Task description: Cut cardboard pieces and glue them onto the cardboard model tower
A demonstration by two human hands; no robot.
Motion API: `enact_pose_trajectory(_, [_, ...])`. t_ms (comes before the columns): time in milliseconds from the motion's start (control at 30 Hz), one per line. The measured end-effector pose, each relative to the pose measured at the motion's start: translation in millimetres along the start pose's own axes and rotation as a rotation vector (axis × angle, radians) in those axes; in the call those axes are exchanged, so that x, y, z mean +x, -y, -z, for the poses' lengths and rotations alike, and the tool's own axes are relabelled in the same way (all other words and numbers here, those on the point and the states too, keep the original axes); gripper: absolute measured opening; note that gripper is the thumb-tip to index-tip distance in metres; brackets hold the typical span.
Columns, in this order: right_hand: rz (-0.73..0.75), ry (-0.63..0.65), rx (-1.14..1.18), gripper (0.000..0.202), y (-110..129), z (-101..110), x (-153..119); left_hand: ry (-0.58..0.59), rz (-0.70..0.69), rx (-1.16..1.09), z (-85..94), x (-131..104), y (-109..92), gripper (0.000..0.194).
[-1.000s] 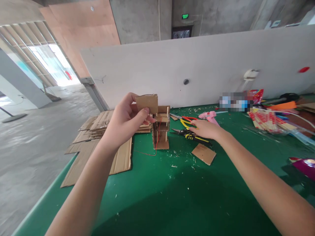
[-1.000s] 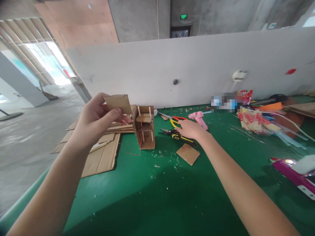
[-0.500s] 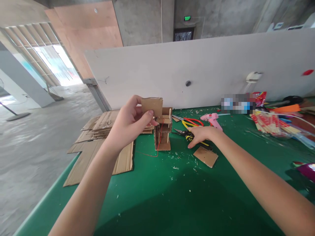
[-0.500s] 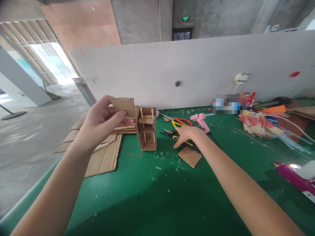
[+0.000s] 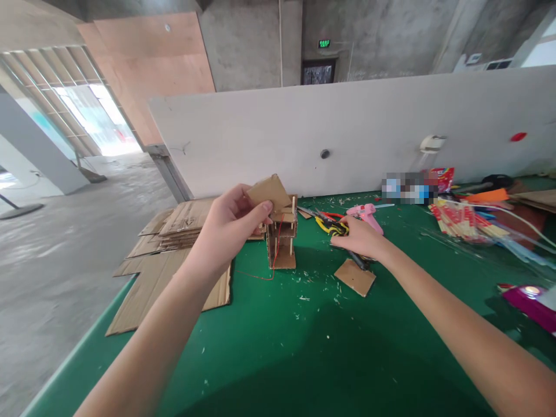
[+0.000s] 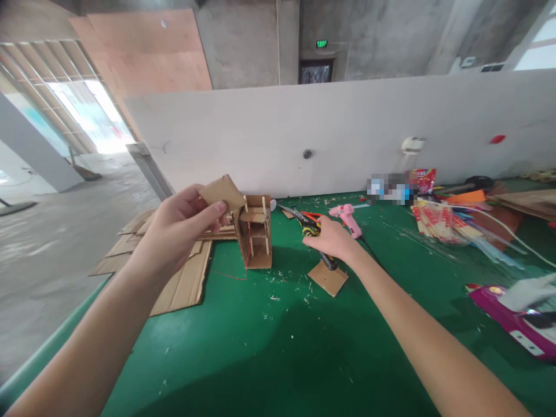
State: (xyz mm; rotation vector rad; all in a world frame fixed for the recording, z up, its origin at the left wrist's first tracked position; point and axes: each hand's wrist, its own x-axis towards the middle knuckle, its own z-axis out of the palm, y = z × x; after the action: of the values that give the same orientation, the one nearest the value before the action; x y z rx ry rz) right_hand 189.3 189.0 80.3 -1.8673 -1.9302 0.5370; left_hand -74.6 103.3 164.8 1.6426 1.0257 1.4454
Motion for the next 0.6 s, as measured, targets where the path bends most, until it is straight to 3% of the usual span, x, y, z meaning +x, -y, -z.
enact_pose_trajectory(133, [0.025, 0.087, 1.004, 0.036, 3.0, 0.9, -35.2, 0.009, 0.165, -0.194, -7.2, -18.9, 17.0, 0.021])
enact_pose_trajectory(233, [0.019, 0.158, 1.303, 0.038, 8.0, -11.6, -66.0, -0.013, 0.245, -0.279, -15.5, -28.8, 30.7, 0.022])
enact_pose_trajectory(333, [0.062, 0.155, 1.124, 0.033, 11.6, -24.4, -89.5, -0.017, 0.283, -0.274, -23.5, -33.0, 36.9, 0.025])
enact_pose_trajectory(467, [0.201, 0.278, 0.757, 0.026, 16.5, -27.8, -105.5, -0.012, 0.252, -0.173, -30.4, -36.1, 36.1, 0.030])
enact_pose_trajectory(600, [0.280, 0.285, 0.648, 0.026, 25.4, -25.7, -112.4, -0.014, 0.187, -0.071, -33.4, -38.4, 33.9, 0.029])
